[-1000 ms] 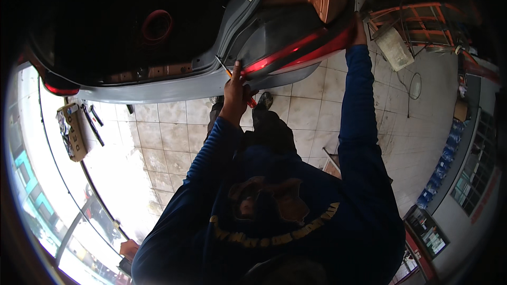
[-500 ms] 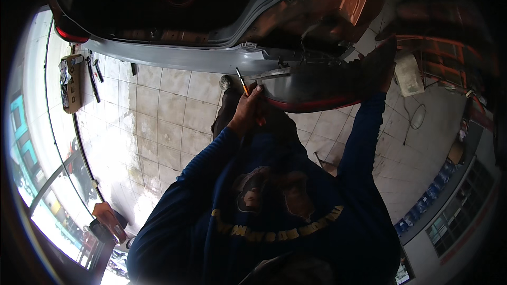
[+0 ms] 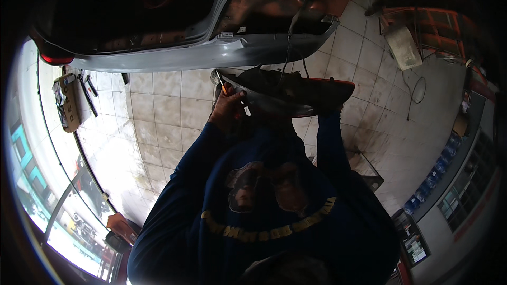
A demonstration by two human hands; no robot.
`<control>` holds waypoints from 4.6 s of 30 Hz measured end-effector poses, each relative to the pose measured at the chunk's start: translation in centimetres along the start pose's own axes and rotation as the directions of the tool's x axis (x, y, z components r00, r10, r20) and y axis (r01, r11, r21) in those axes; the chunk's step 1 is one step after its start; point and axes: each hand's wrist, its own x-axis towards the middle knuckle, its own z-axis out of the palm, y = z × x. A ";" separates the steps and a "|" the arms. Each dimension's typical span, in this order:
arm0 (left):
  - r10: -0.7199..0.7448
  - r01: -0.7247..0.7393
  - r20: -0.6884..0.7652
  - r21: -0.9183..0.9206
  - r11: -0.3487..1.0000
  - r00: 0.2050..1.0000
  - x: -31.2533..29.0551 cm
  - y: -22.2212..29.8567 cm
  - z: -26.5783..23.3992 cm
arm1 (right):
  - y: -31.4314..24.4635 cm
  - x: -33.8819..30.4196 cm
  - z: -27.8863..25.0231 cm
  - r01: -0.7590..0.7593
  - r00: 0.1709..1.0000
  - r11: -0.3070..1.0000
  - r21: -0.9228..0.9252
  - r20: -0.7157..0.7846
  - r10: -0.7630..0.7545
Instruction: The person works on the rear trunk area of a car, using a screwdriver to remove and reattach components around the trunk lid and taillight. They manipulate the trunk lid, taillight assembly, and internal trim pieces, repeatedly tightening and adjusting fasteners.
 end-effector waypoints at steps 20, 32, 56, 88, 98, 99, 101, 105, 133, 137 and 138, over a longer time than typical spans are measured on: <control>0.057 0.028 -0.234 0.341 0.940 0.971 -1.1 -2.1 -3.0 | 7.5 8.5 0.3 -0.177 0.977 0.981 -0.081 -0.135 0.165; 0.263 0.068 -0.195 0.903 0.425 0.945 -0.7 -6.2 -6.9 | 9.4 15.0 -4.1 -0.238 0.949 0.919 -0.314 -0.278 0.151; 0.299 0.430 -0.728 0.630 0.647 0.617 -19.3 -3.1 -21.2 | 6.6 2.1 -1.4 -0.496 0.809 0.711 -0.498 -0.562 0.171; 0.070 0.193 -0.764 0.249 0.949 0.642 -30.7 15.2 -49.9 | 46.3 -6.5 24.1 -0.083 0.909 -0.279 -0.957 -0.187 0.373; 0.336 0.085 -0.541 0.611 0.787 0.771 -19.0 33.4 -39.1 | 45.1 -0.8 25.4 -0.213 0.897 -0.035 -0.976 -0.210 0.389; 0.426 0.009 -0.444 0.701 0.713 0.788 -16.7 36.6 -37.6 | 44.9 -1.0 26.9 -0.281 0.881 0.035 -0.959 -0.244 0.406; 0.510 -0.087 -0.335 0.765 0.638 0.792 -11.2 43.8 -32.2 | 44.3 -1.5 29.2 -0.367 0.853 0.014 -0.930 -0.330 0.405; 0.741 -0.079 -0.060 0.985 0.151 0.668 4.3 54.7 -28.8 | 44.5 -2.7 34.0 -0.247 0.909 -0.035 -0.968 -0.244 0.338; 0.061 -0.410 0.701 0.483 -0.774 0.710 41.2 49.8 -31.3 | 48.3 -10.9 41.7 -0.230 0.902 0.286 -0.930 -0.314 -0.296; -0.081 -0.249 0.436 0.343 -0.906 0.896 39.3 48.4 -24.2 | 48.5 -11.4 39.2 -0.118 0.919 0.306 -0.945 -0.221 -0.326; -0.048 -0.210 0.410 0.361 -0.909 0.911 37.7 49.4 -22.4 | 47.6 -10.9 39.8 -0.146 0.918 0.470 -0.871 -0.296 -0.263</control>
